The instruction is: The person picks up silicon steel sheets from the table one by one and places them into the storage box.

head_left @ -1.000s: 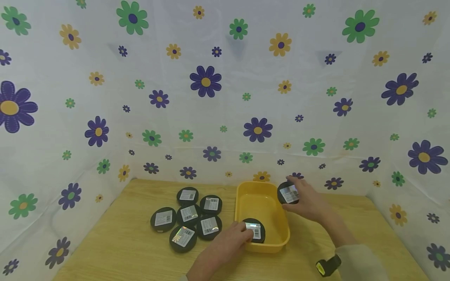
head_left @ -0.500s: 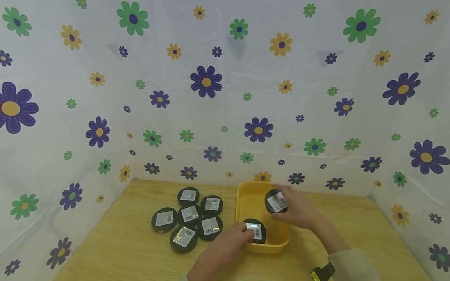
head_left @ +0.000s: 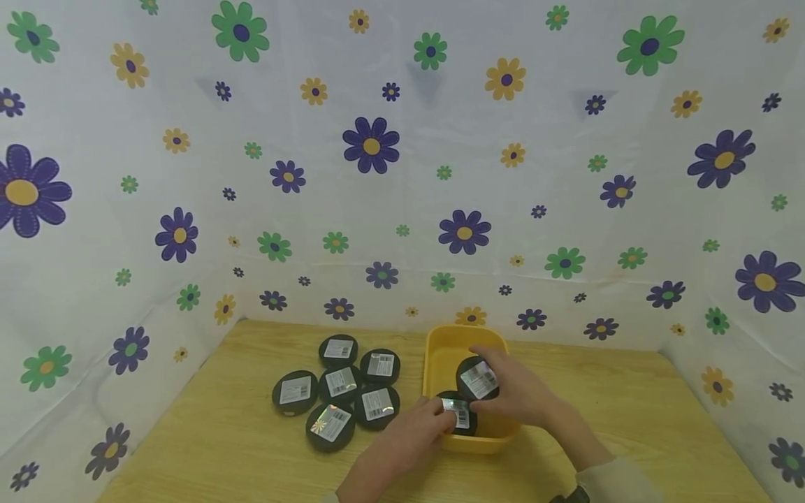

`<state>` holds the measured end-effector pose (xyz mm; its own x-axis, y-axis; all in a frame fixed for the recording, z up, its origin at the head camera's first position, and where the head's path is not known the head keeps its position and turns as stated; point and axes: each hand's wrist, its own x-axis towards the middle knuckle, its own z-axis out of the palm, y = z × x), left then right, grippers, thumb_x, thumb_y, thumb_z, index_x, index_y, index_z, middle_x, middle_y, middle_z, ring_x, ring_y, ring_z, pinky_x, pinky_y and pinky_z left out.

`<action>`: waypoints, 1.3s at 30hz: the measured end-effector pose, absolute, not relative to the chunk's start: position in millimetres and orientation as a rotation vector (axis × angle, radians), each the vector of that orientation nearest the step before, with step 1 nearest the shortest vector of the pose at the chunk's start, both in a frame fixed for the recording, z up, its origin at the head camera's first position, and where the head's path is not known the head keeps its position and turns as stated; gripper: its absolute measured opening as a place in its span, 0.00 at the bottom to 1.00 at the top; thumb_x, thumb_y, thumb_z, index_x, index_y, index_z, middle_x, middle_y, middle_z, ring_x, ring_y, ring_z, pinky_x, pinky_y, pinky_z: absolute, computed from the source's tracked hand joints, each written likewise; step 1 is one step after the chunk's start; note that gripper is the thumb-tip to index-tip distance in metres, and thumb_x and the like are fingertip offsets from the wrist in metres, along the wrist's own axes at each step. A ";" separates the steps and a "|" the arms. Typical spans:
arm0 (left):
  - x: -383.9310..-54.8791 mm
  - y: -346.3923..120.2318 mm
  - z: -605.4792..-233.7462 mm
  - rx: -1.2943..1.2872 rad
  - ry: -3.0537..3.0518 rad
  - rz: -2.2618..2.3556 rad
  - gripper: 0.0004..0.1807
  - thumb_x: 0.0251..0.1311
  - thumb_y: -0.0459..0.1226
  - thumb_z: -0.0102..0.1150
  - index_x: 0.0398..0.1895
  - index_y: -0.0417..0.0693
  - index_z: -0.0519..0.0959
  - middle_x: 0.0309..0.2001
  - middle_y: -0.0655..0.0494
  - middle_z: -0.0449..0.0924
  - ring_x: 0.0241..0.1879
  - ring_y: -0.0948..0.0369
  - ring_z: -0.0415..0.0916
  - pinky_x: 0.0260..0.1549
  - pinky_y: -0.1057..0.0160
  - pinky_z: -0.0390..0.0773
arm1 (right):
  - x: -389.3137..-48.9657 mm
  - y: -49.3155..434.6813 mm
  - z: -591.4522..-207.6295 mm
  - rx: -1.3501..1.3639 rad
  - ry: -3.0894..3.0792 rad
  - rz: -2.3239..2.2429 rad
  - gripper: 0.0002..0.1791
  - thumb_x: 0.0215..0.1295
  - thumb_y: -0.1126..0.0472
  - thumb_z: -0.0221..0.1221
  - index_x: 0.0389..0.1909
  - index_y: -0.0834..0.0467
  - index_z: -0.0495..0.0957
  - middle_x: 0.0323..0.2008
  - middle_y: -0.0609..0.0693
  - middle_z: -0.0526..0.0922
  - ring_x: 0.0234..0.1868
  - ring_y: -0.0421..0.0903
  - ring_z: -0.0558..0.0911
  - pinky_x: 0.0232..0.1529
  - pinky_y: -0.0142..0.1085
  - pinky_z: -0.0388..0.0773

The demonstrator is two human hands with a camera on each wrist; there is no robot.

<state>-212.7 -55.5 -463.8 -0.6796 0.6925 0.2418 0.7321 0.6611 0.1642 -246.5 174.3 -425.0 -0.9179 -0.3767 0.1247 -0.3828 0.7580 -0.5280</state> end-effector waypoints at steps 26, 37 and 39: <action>-211.6 -55.0 -462.6 -1.172 -2.689 -0.368 0.10 0.59 0.34 0.66 0.35 0.59 0.75 0.35 0.64 0.69 0.35 0.66 0.67 0.30 0.74 0.70 | -238.7 163.5 -444.7 0.792 -3.018 0.856 0.49 0.49 0.47 0.75 0.71 0.50 0.63 0.63 0.57 0.72 0.50 0.47 0.75 0.47 0.47 0.78; -214.4 -54.8 -466.8 -1.172 -2.672 -0.378 0.09 0.60 0.34 0.66 0.35 0.59 0.75 0.38 0.63 0.72 0.37 0.65 0.69 0.32 0.73 0.72 | -241.2 159.9 -448.9 0.856 -2.973 0.887 0.48 0.49 0.44 0.74 0.71 0.52 0.64 0.62 0.57 0.73 0.52 0.48 0.76 0.50 0.47 0.77; -214.6 -54.7 -467.3 -1.170 -2.671 -0.384 0.09 0.60 0.35 0.65 0.35 0.59 0.75 0.38 0.63 0.73 0.37 0.65 0.69 0.33 0.72 0.73 | -241.8 160.0 -449.3 0.868 -2.964 0.915 0.48 0.50 0.45 0.74 0.71 0.53 0.64 0.61 0.57 0.73 0.52 0.48 0.76 0.51 0.47 0.77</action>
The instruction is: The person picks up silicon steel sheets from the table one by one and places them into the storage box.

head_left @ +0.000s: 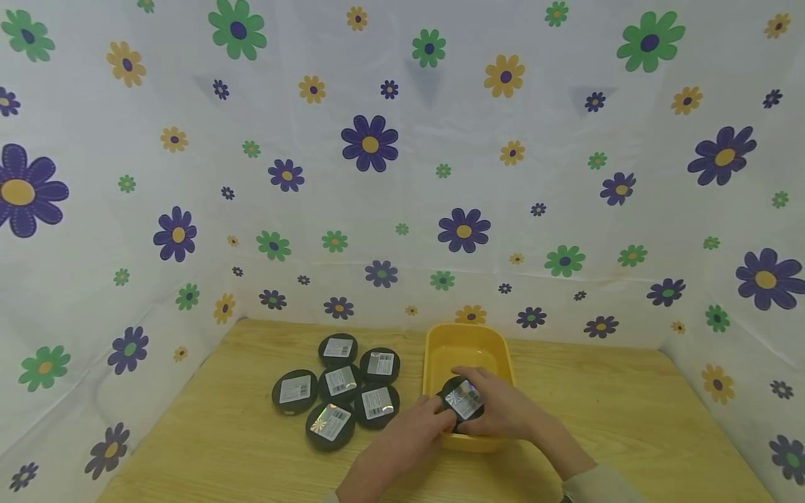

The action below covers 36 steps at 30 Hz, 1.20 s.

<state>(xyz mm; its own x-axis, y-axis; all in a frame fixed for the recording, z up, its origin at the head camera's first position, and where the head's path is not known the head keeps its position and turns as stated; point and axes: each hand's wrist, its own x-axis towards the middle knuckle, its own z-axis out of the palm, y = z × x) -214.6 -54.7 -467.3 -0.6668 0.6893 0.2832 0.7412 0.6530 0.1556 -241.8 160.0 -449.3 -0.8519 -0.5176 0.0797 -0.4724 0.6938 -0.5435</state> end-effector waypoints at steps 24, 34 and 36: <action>-214.0 -56.0 -466.9 -1.195 -2.643 -0.399 0.10 0.60 0.35 0.66 0.34 0.58 0.74 0.38 0.62 0.71 0.37 0.64 0.68 0.29 0.74 0.70 | -242.7 163.3 -450.7 -0.835 2.703 -1.003 0.49 0.53 0.51 0.73 0.74 0.54 0.60 0.66 0.57 0.70 0.57 0.49 0.73 0.54 0.47 0.74; -214.1 -55.6 -466.8 -1.180 -2.666 -0.395 0.10 0.59 0.33 0.66 0.35 0.58 0.75 0.37 0.62 0.71 0.37 0.65 0.68 0.29 0.74 0.70 | -243.2 166.3 -455.2 -0.811 2.655 -1.094 0.49 0.53 0.51 0.73 0.74 0.56 0.60 0.66 0.56 0.69 0.58 0.50 0.72 0.56 0.48 0.73; -214.4 -55.6 -466.8 -1.182 -2.669 -0.394 0.10 0.59 0.33 0.66 0.35 0.58 0.75 0.37 0.62 0.71 0.37 0.65 0.68 0.30 0.74 0.70 | -243.5 166.5 -455.8 -0.802 2.643 -1.108 0.49 0.53 0.52 0.73 0.74 0.56 0.60 0.66 0.56 0.69 0.57 0.49 0.72 0.55 0.47 0.74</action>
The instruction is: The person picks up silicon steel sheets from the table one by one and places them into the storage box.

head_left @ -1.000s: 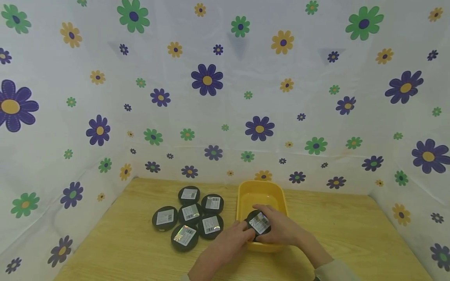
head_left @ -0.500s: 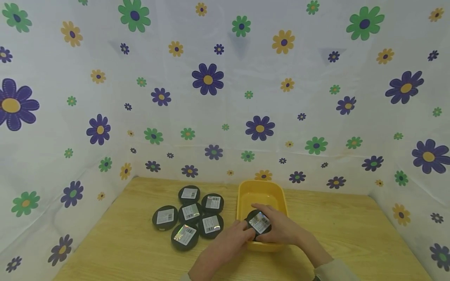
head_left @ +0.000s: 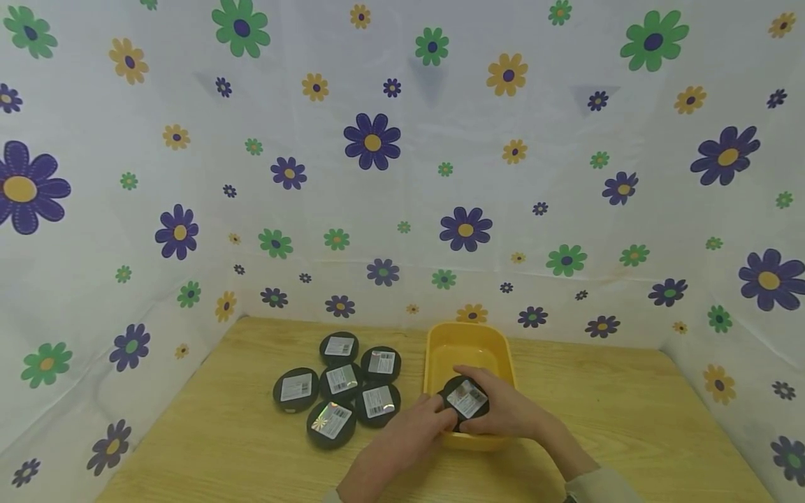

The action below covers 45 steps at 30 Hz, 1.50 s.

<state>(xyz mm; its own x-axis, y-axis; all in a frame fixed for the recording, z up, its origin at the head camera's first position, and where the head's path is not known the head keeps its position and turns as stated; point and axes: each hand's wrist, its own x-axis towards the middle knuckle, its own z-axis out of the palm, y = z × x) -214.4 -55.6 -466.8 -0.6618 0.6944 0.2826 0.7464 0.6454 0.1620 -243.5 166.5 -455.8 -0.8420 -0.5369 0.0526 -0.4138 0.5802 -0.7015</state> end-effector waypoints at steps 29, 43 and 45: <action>-215.8 -54.1 -459.4 -1.207 -2.694 -0.384 0.10 0.59 0.33 0.66 0.36 0.58 0.76 0.35 0.64 0.70 0.37 0.65 0.68 0.32 0.74 0.69 | -242.1 165.3 -457.9 -0.624 2.495 -1.369 0.53 0.49 0.62 0.72 0.76 0.55 0.55 0.73 0.63 0.60 0.60 0.56 0.70 0.56 0.48 0.69; -213.4 -55.9 -460.1 -1.199 -2.669 -0.387 0.11 0.58 0.33 0.67 0.36 0.57 0.75 0.35 0.63 0.70 0.37 0.65 0.69 0.32 0.74 0.70 | -226.1 160.3 -453.6 -0.633 2.558 -1.315 0.52 0.55 0.55 0.72 0.76 0.59 0.53 0.72 0.63 0.60 0.65 0.58 0.68 0.63 0.59 0.66; -213.0 -56.0 -459.2 -1.192 -2.682 -0.382 0.11 0.58 0.33 0.67 0.36 0.58 0.75 0.36 0.63 0.70 0.37 0.65 0.69 0.32 0.74 0.71 | -224.4 161.4 -453.4 -0.624 2.548 -1.311 0.53 0.53 0.55 0.73 0.77 0.57 0.53 0.73 0.62 0.59 0.67 0.59 0.66 0.65 0.61 0.63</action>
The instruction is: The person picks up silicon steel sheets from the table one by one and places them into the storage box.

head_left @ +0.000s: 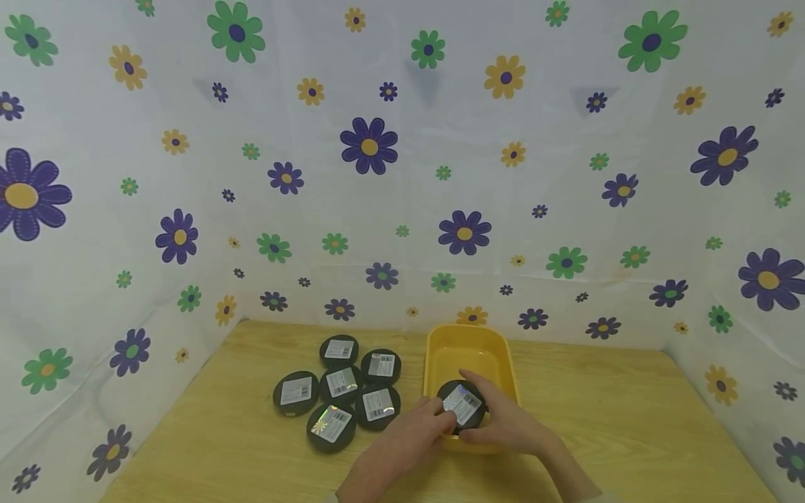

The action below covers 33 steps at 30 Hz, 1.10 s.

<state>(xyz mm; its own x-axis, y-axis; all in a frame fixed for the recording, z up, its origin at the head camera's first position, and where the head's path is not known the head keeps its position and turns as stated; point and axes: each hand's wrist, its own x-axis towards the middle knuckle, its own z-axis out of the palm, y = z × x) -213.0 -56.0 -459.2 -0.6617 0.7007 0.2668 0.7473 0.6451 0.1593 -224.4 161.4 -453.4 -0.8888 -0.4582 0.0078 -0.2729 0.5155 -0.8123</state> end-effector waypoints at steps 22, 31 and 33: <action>-210.1 -55.9 -454.4 -1.180 -2.631 -0.304 0.09 0.58 0.37 0.67 0.36 0.56 0.76 0.35 0.61 0.72 0.36 0.64 0.70 0.30 0.72 0.72 | -219.6 165.1 -459.3 -0.555 2.552 -1.328 0.56 0.49 0.56 0.76 0.76 0.54 0.53 0.73 0.60 0.60 0.69 0.59 0.64 0.66 0.63 0.60; -209.8 -59.4 -447.7 -1.152 -2.675 -0.343 0.07 0.59 0.36 0.67 0.34 0.58 0.78 0.33 0.63 0.70 0.33 0.65 0.68 0.27 0.72 0.70 | -220.8 165.3 -460.9 -0.570 2.504 -1.369 0.55 0.50 0.57 0.75 0.76 0.55 0.52 0.72 0.60 0.62 0.67 0.60 0.69 0.63 0.58 0.68; -210.3 -59.7 -448.4 -1.160 -2.666 -0.337 0.06 0.59 0.36 0.66 0.34 0.57 0.78 0.32 0.63 0.70 0.33 0.65 0.67 0.26 0.73 0.68 | -220.7 165.1 -461.0 -0.571 2.503 -1.369 0.55 0.51 0.57 0.75 0.76 0.55 0.53 0.72 0.60 0.63 0.67 0.60 0.69 0.63 0.58 0.68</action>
